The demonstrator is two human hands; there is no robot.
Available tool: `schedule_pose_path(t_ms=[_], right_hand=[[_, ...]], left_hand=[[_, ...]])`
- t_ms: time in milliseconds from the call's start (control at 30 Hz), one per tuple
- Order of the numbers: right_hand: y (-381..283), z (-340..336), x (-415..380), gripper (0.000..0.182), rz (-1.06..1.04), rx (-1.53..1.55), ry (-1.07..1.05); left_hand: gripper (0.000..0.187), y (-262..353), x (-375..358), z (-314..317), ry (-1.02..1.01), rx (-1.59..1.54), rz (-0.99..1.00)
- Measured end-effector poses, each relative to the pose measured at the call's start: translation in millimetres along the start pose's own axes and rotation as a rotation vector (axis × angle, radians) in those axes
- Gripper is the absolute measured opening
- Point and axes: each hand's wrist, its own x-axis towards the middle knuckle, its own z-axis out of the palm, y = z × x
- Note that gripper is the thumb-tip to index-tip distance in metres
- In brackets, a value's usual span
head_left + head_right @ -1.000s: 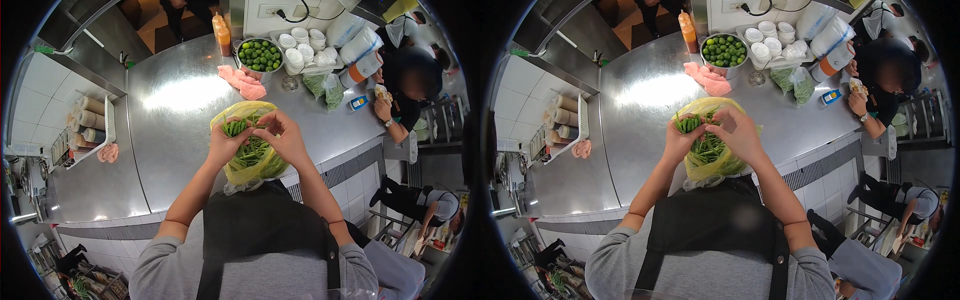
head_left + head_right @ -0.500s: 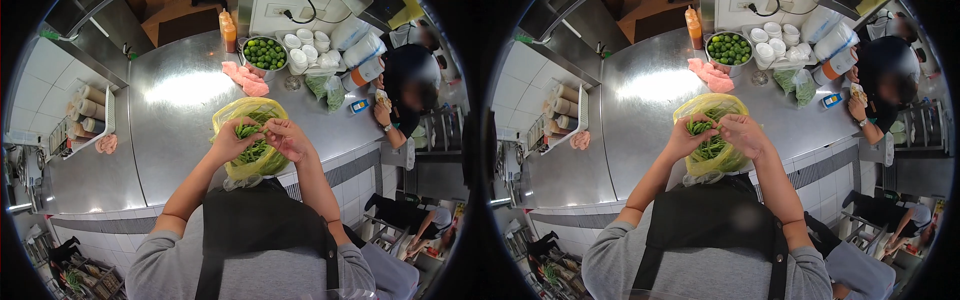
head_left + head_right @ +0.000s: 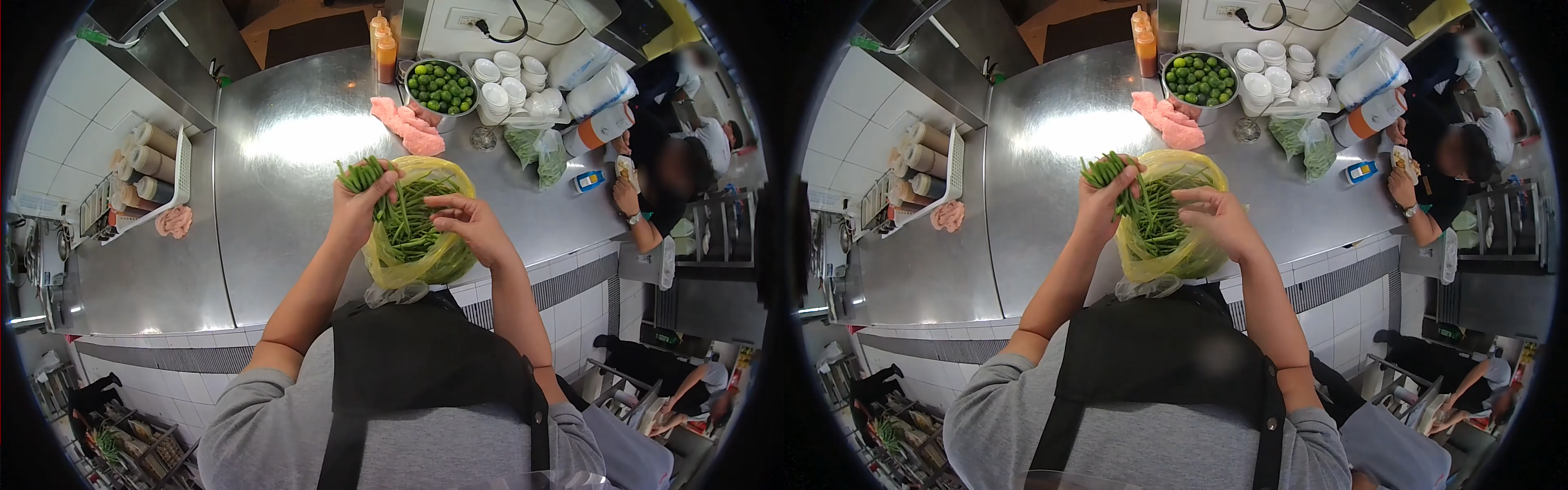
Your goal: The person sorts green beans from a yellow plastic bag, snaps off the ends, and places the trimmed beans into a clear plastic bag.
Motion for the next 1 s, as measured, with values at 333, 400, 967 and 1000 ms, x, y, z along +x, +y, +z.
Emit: schedule_pose_path(t_ms=[333, 400, 967, 1000], right_hand=[[15.2, 36.3, 10.5, 0.019, -0.024, 0.015, -0.007], [14.0, 41.8, 8.6, 0.019, -0.096, 0.018, 0.036], [11.3, 33.7, 9.7, 0.012, -0.589, -0.741, 0.043], [18.8, 23.2, 15.5, 0.012, -0.589, -0.744, 0.043]], left_hand=[[0.012, 4.2, -1.1, 12.7, 0.236, 0.012, 0.23], [0.011, 6.7, -1.1, 13.8, 0.246, 0.013, 0.247], [0.029, 4.8, 2.0, -9.6, 0.292, -0.206, -0.266], [0.031, 3.7, 1.5, -8.0, 0.291, -0.195, -0.259]])
